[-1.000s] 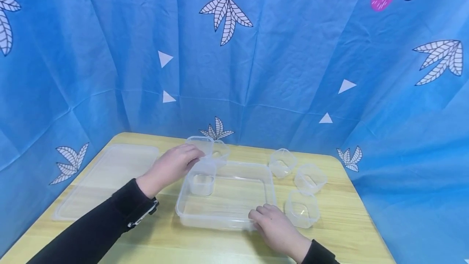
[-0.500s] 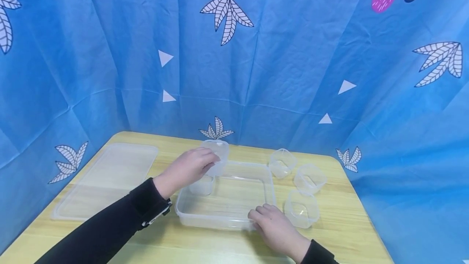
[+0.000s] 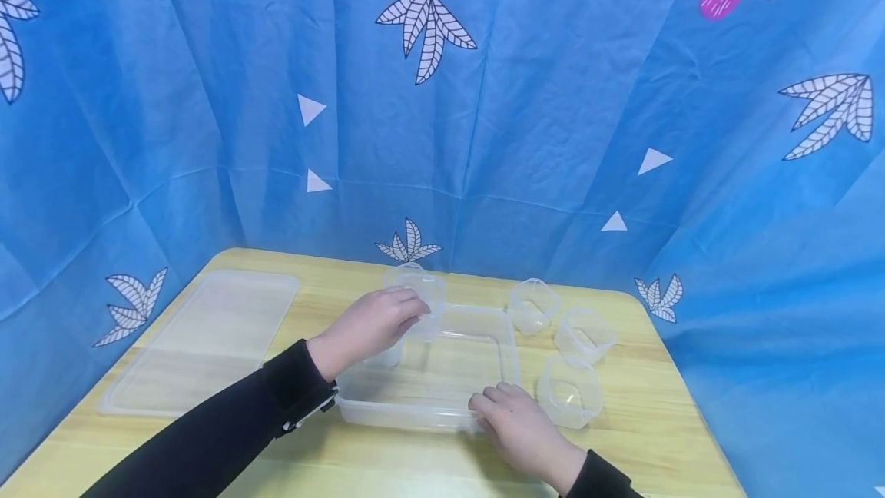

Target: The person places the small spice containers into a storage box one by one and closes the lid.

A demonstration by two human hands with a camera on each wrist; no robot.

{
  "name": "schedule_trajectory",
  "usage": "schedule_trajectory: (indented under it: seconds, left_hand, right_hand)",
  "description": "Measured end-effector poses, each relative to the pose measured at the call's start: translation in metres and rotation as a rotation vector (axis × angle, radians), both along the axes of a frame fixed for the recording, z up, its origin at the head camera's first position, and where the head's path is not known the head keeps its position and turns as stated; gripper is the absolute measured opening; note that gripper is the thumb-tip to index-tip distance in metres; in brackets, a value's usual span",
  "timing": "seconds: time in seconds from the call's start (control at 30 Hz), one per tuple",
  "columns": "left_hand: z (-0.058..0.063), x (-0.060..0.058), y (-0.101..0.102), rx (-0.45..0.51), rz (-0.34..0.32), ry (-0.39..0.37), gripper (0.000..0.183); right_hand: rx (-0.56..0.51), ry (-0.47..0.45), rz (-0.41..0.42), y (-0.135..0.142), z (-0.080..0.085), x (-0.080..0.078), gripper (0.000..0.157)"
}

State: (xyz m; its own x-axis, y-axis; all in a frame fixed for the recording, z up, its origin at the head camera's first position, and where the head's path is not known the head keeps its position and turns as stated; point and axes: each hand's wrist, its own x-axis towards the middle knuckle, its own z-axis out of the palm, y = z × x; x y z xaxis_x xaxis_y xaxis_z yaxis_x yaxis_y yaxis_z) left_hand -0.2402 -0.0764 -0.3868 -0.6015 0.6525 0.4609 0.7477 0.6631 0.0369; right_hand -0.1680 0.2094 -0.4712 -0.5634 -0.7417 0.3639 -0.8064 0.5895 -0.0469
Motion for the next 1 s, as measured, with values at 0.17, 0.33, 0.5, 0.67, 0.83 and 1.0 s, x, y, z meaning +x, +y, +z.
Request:
schedule_trajectory:
  seconds: [0.17,0.33,0.5,0.67,0.83,1.0]
  left_hand:
    - [0.002,-0.001,0.002,-0.009,0.009,-0.003,0.017]
    - [0.005,-0.003,0.007,-0.018,0.016,-0.019,0.016]
    - [0.006,-0.006,0.011,-0.028,0.022,-0.063,0.017]
    - [0.004,-0.01,0.016,-0.035,0.007,-0.103,0.018]
    - [0.002,-0.01,0.022,-0.061,-0.004,-0.147,0.016]
    - [0.001,-0.011,0.026,-0.084,-0.021,-0.136,0.011]
  right_hand:
    - [0.009,-0.001,-0.01,0.0,0.001,0.0,0.019]
    - [0.009,0.002,-0.009,0.0,0.001,-0.001,0.02]
    - [0.012,0.007,-0.01,-0.001,0.001,0.0,0.02]
    - [0.007,0.002,-0.009,-0.001,0.001,0.0,0.02]
    - [0.003,0.007,-0.005,-0.001,0.001,0.0,0.021]
    - [-0.003,0.029,0.004,-0.001,0.001,0.001,0.021]
